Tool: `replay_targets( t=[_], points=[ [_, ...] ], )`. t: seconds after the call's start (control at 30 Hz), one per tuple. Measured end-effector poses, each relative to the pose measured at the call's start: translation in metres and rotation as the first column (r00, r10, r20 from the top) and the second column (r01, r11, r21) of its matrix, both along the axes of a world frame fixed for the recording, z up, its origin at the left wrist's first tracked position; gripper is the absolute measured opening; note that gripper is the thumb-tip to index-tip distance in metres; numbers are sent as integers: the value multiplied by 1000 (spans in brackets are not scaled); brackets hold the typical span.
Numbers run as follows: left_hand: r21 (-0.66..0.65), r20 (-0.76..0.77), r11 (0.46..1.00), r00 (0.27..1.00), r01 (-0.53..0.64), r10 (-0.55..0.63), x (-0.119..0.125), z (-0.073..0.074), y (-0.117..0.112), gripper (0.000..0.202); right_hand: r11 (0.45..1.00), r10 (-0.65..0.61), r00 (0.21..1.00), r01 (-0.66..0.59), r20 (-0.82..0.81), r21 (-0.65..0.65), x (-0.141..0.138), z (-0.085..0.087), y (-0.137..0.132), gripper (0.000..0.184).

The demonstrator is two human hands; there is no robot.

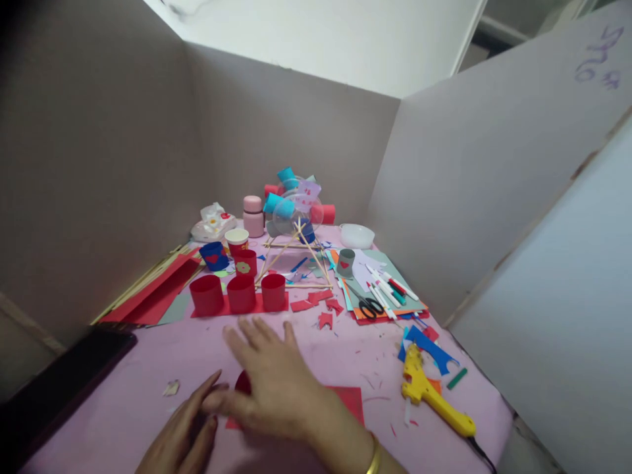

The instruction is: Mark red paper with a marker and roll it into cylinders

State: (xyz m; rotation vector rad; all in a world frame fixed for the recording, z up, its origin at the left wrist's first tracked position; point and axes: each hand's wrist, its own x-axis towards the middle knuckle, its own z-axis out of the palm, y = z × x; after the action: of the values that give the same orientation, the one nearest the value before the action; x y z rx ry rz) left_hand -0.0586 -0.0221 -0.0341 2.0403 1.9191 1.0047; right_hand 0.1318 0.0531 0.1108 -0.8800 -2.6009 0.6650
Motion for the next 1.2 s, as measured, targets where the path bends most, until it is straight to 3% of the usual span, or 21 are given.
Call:
replay_targets(
  t=[0.07, 0.2, 0.33, 0.4, 0.53, 0.6, 0.7, 0.8, 0.93, 1.07, 1.2],
  points=[
    [-36, -3, 999, 1000, -30, 30, 6, 12, -2, 41, 983, -165, 984, 170, -66, 76, 18, -3, 4, 60],
    [-73, -52, 997, 999, -19, 16, 9, 22, -3, 43, 864, -481, 871, 490, -101, 118, 67, -21, 6, 50],
    [-77, -100, 997, 995, 0, -8, 6, 28, -1, 46, 792, -609, 793, 608, -13, 55, 108, -43, -11, 47],
    [-140, -105, 990, 994, 13, -28, 7, 35, 2, 46, 755, -654, 752, 656, 78, 4, 120, -52, -22, 46],
    [-294, -107, 956, 993, 24, -57, 11, 52, 7, 41, 683, -675, 668, 726, 313, -76, 129, -66, -39, 43],
    [-296, -122, 955, 992, 5, -43, 10, 58, 10, 39, 674, -653, 663, 729, 366, -118, 130, -72, -43, 39],
    [-228, -159, 972, 987, -54, 18, 4, 62, 16, 37, 680, -657, 690, 716, 302, -157, 130, -77, -46, 37],
    [-194, -205, 977, 977, -93, 53, -3, 62, 17, 38, 707, -661, 710, 698, 242, -114, 128, -79, -42, 38],
    [-259, -211, 964, 978, -52, -4, -1, 59, 12, 37, 662, -696, 639, 748, 328, -51, 131, -83, -34, 42],
    [-344, -137, 938, 991, -37, -12, 13, 64, 10, 36, 668, -644, 678, 724, 355, -172, 140, -95, -31, 42],
    [-410, -78, 912, 997, -27, -6, 21, 71, 14, 34, 694, -625, 748, 663, 223, -281, 143, -106, -31, 39]
  ],
)
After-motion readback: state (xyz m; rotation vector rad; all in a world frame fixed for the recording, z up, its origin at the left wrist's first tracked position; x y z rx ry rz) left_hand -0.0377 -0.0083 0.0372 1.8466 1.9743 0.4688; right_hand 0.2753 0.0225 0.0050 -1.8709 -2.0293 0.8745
